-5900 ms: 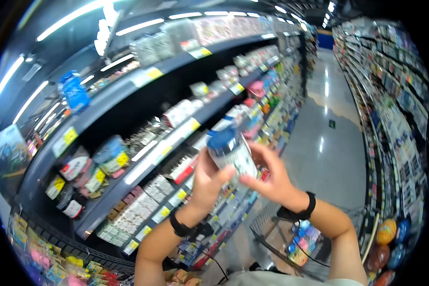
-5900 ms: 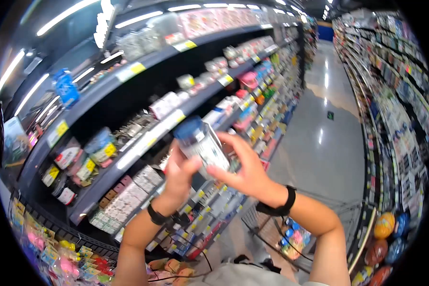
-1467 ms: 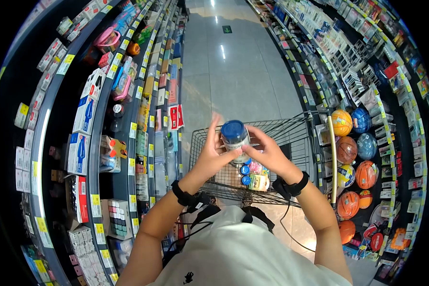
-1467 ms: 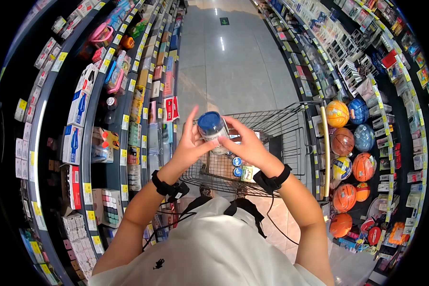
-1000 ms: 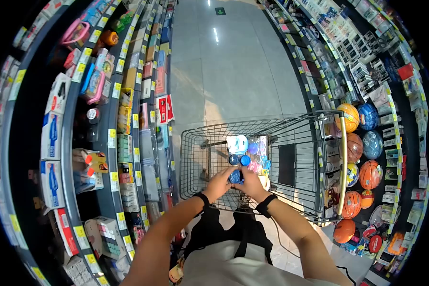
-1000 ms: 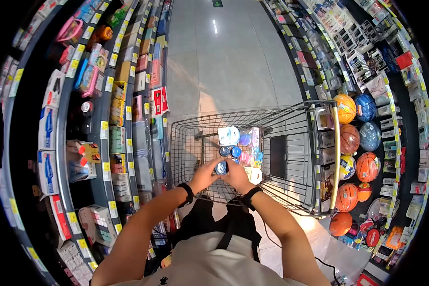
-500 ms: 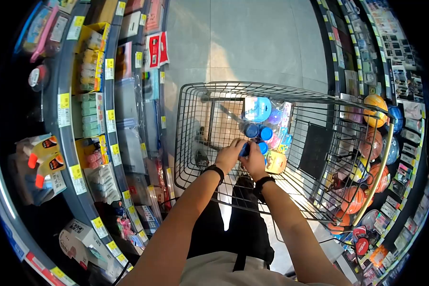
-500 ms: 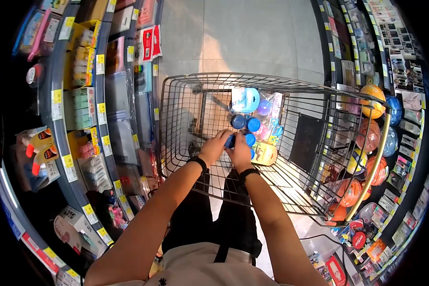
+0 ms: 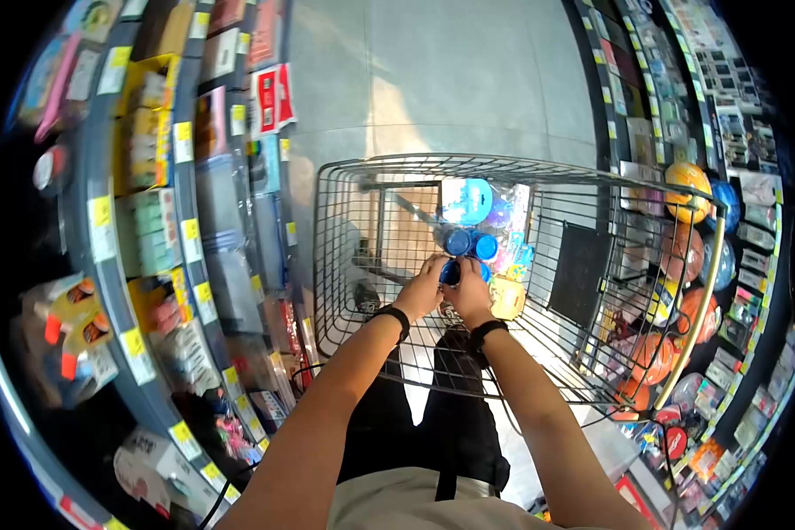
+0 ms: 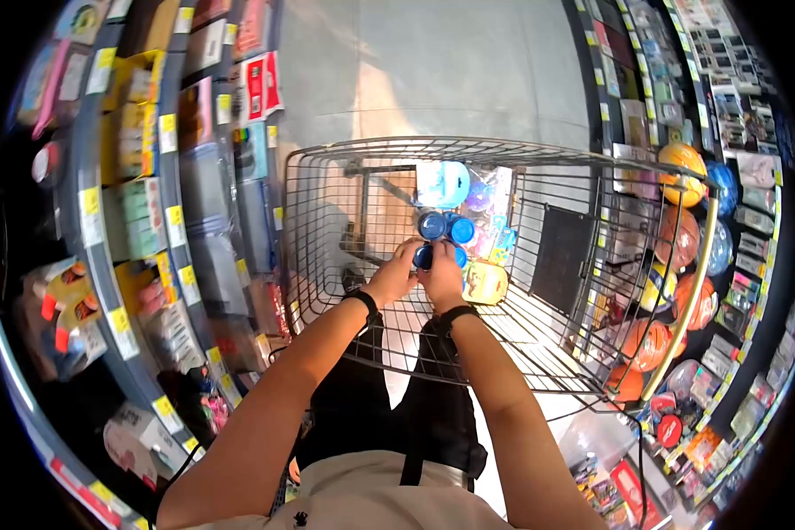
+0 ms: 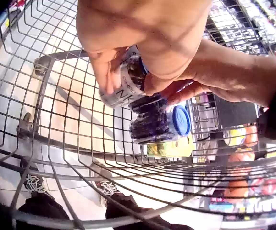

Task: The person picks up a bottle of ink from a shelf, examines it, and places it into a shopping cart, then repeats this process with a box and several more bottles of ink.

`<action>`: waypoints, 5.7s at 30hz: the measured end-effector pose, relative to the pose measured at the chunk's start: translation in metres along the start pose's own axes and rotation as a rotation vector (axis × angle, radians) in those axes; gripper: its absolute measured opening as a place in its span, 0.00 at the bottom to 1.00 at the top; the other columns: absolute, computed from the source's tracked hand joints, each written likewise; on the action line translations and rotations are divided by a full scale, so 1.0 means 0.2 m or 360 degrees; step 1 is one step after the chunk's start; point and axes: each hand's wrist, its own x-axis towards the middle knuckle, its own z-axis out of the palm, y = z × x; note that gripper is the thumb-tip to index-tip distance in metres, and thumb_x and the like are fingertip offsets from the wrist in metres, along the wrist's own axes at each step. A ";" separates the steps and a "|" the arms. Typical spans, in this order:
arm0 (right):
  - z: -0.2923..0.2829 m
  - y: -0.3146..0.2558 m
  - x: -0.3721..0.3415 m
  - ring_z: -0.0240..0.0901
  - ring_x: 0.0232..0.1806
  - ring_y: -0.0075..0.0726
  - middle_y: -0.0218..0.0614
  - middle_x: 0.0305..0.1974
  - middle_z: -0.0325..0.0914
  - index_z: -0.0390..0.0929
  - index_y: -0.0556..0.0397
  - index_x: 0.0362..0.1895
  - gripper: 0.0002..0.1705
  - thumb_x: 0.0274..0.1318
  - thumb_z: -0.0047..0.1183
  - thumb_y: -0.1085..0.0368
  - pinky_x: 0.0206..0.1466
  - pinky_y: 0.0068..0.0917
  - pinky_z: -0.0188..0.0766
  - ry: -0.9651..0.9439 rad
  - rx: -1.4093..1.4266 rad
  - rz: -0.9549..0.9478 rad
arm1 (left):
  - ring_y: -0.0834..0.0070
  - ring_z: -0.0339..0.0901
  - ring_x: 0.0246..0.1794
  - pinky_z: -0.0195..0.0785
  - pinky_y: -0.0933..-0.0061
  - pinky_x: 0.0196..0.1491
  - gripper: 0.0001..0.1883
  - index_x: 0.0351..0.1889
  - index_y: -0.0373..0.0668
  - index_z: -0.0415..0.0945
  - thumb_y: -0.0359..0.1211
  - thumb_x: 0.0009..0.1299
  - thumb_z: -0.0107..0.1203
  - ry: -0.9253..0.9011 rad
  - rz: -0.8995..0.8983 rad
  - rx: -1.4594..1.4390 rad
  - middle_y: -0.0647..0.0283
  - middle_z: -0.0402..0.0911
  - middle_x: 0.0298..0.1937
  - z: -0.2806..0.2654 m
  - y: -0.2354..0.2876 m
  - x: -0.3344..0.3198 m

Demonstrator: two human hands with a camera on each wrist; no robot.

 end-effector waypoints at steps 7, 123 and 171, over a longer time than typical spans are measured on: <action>-0.30 -0.16 -0.03 0.82 0.46 0.60 0.55 0.43 0.85 0.82 0.60 0.51 0.23 0.59 0.64 0.55 0.52 0.47 0.77 0.0097 0.0304 -0.0391 | 0.53 0.79 0.56 0.72 0.58 0.58 0.28 0.67 0.37 0.69 0.36 0.71 0.62 0.0243 0.0008 -0.0137 0.45 0.79 0.58 -0.18 0.29 -0.28; -2.15 -2.80 -1.89 0.76 0.55 0.24 0.33 0.54 0.77 0.65 0.54 0.66 0.41 0.51 0.73 0.61 0.53 0.24 0.73 -0.0682 0.1676 -0.2612 | 0.43 0.67 0.71 0.60 0.50 0.72 0.54 0.77 0.32 0.56 0.63 0.65 0.63 0.3760 0.0148 0.1680 0.36 0.69 0.69 -2.20 3.35 -3.78; -1.39 -0.96 -1.25 0.70 0.42 0.15 0.25 0.40 0.77 0.73 0.55 0.56 0.18 0.74 0.55 0.56 0.46 0.19 0.69 -0.0268 0.1908 -0.0742 | 0.75 0.78 0.61 0.72 0.66 0.63 0.27 0.71 0.40 0.64 0.33 0.76 0.58 -0.0151 0.0108 -0.1371 0.63 0.80 0.61 -0.50 1.65 -1.47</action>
